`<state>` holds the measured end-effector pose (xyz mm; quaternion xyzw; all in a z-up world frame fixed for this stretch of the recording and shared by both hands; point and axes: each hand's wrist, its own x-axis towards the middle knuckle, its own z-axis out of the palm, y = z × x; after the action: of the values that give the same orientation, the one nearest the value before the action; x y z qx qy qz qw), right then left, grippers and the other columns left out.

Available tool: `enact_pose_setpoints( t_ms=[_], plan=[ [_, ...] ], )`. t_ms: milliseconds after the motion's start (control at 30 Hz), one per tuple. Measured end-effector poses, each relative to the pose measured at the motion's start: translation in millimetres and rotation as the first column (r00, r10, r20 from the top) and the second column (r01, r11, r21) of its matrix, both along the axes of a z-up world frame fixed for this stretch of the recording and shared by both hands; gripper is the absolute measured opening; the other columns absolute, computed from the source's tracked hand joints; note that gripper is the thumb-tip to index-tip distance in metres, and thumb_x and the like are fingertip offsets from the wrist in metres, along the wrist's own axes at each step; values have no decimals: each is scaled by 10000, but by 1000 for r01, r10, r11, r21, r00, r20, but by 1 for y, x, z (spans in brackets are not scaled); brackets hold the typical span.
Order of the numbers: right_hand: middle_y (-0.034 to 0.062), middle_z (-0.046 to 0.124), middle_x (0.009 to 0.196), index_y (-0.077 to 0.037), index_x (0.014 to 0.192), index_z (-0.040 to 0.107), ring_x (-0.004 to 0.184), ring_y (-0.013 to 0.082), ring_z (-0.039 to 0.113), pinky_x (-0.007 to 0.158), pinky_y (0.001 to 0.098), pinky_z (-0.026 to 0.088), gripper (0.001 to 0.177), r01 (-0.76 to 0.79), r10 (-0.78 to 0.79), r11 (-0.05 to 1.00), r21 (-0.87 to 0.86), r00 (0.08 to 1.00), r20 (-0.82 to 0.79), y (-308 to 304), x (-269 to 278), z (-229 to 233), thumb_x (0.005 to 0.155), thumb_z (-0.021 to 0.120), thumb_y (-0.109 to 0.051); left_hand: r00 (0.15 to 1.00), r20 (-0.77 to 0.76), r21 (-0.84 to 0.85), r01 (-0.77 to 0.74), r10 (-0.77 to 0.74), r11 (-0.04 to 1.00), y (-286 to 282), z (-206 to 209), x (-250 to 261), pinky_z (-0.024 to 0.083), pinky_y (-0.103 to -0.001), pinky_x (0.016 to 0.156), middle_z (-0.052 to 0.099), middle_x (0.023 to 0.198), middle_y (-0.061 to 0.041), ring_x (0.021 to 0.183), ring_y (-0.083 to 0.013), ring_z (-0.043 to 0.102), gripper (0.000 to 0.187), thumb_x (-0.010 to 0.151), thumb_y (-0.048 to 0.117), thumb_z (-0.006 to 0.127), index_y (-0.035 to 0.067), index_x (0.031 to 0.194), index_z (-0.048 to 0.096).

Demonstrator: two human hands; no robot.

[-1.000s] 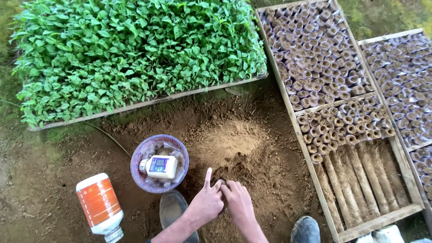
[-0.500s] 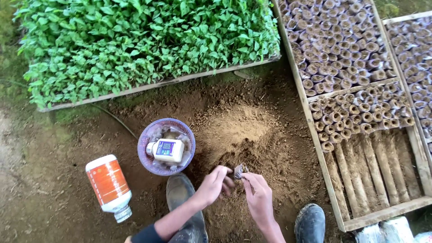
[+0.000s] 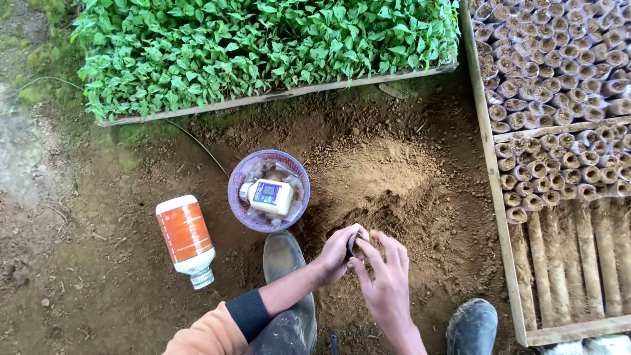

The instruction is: Filling small paper tubes with soil and placing them into a seedling tray.

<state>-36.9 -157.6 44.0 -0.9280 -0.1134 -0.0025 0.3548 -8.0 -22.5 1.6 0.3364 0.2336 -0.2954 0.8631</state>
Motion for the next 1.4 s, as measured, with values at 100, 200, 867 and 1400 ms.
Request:
enact_pose_setpoints(
  t_ms=[100, 200, 867, 1400],
  plan=[
    [161, 473, 1478, -133, 1150, 717, 1338, 325, 413, 1101, 507, 374, 342, -111, 103, 959, -259, 994, -43, 3, 7, 7, 906, 660, -366, 1000, 11, 4, -7, 7, 1000, 2, 1, 0, 377, -213, 493, 551, 759, -14, 600, -77, 491, 316, 1054, 228, 377, 76, 875, 589],
    [164, 474, 1478, -95, 1074, 750, 1378, 359, 387, 1110, 548, 420, 273, -93, 81, 992, -86, 988, -134, 4, 10, 10, 878, 701, -280, 1000, 0, 39, -1, 1, 999, 6, -5, -1, 405, -228, 602, 561, 836, -31, 698, -97, 504, 307, 1020, 243, 400, 87, 846, 599],
    [152, 685, 1209, -5, 1189, 669, 991, 237, 686, 934, 305, 586, 343, 216, -190, 971, 107, 960, -206, -1, 16, -83, 878, 582, 114, 975, -160, -48, -166, 156, 985, 26, -33, -13, 250, -218, 387, 639, 769, -85, 418, -71, 374, 335, 1050, 211, 378, 59, 878, 622],
    [177, 513, 1464, -52, 1354, 531, 1344, 329, 507, 1159, 474, 473, 519, -69, 62, 996, 51, 989, 135, -14, 2, -16, 885, 727, -153, 983, -166, -65, 64, -74, 996, 1, -19, 7, 306, -205, 361, 635, 772, -63, 428, -52, 390, 278, 1080, 266, 361, 54, 1058, 539]
  ],
)
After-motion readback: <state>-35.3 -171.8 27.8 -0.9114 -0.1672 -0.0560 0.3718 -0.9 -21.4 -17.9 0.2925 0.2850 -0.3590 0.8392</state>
